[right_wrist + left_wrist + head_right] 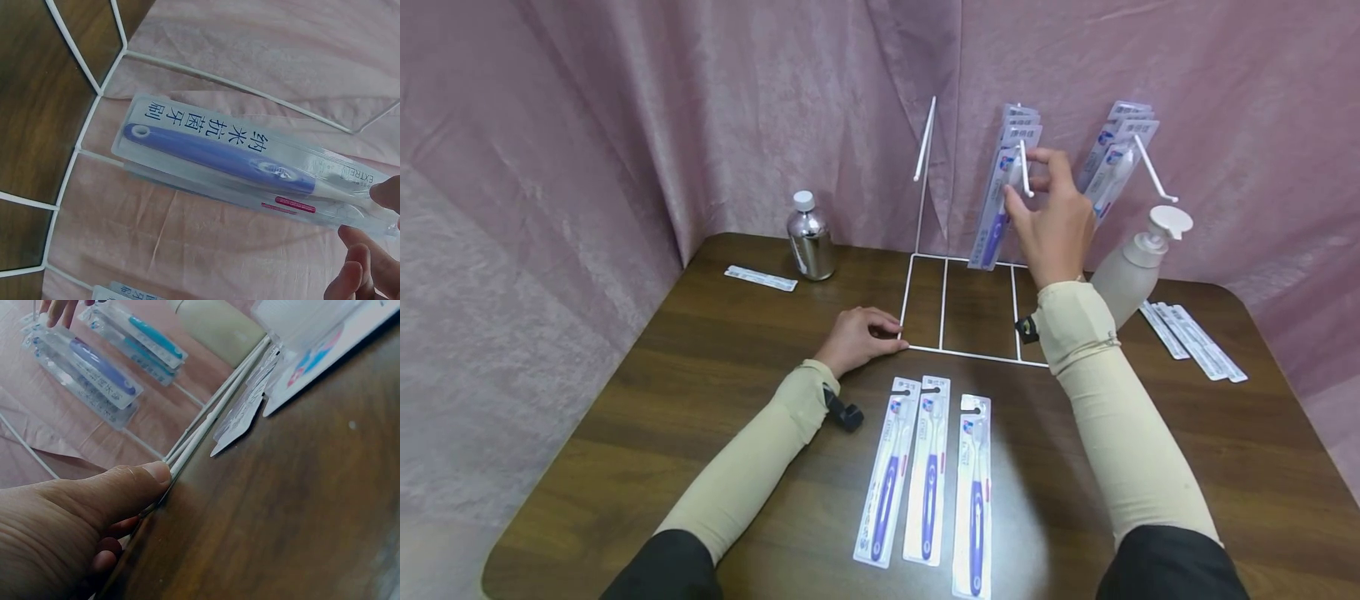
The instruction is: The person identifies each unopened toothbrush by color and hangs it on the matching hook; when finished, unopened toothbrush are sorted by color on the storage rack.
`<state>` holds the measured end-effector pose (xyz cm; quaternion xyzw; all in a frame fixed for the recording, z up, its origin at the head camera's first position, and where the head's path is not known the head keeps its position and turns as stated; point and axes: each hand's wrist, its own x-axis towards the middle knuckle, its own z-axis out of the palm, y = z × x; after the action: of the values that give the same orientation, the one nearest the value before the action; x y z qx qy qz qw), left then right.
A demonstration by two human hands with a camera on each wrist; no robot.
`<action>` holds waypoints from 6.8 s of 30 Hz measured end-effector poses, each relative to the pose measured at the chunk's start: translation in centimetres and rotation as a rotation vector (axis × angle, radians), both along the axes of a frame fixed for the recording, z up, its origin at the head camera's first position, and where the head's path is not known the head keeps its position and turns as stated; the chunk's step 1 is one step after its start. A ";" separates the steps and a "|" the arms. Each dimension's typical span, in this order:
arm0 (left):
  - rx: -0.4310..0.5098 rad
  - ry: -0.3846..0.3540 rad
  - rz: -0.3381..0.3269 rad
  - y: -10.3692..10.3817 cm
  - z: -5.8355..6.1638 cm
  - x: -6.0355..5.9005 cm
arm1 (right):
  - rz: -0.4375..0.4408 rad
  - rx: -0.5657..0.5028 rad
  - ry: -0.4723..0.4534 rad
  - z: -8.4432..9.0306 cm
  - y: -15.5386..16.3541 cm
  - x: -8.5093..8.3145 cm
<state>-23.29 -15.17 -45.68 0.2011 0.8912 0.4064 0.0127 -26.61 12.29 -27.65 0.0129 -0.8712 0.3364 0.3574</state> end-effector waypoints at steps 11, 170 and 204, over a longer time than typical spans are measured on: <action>-0.005 -0.004 0.002 0.2 -0.1 0.0 | 0.040 -0.046 -0.014 -0.6 0.9 2.5; 0.029 0.010 0.011 0.1 -0.1 0.0 | 0.456 0.171 -0.597 -9.8 -0.9 15.4; 0.028 0.026 0.026 0.2 0.0 0.1 | 0.527 0.222 -0.671 -13.1 -2.1 17.4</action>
<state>-23.20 -15.01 -45.68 0.1951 0.8879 0.4165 -0.0072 -9.19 10.22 -40.79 0.1631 -0.9368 0.3061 -0.0470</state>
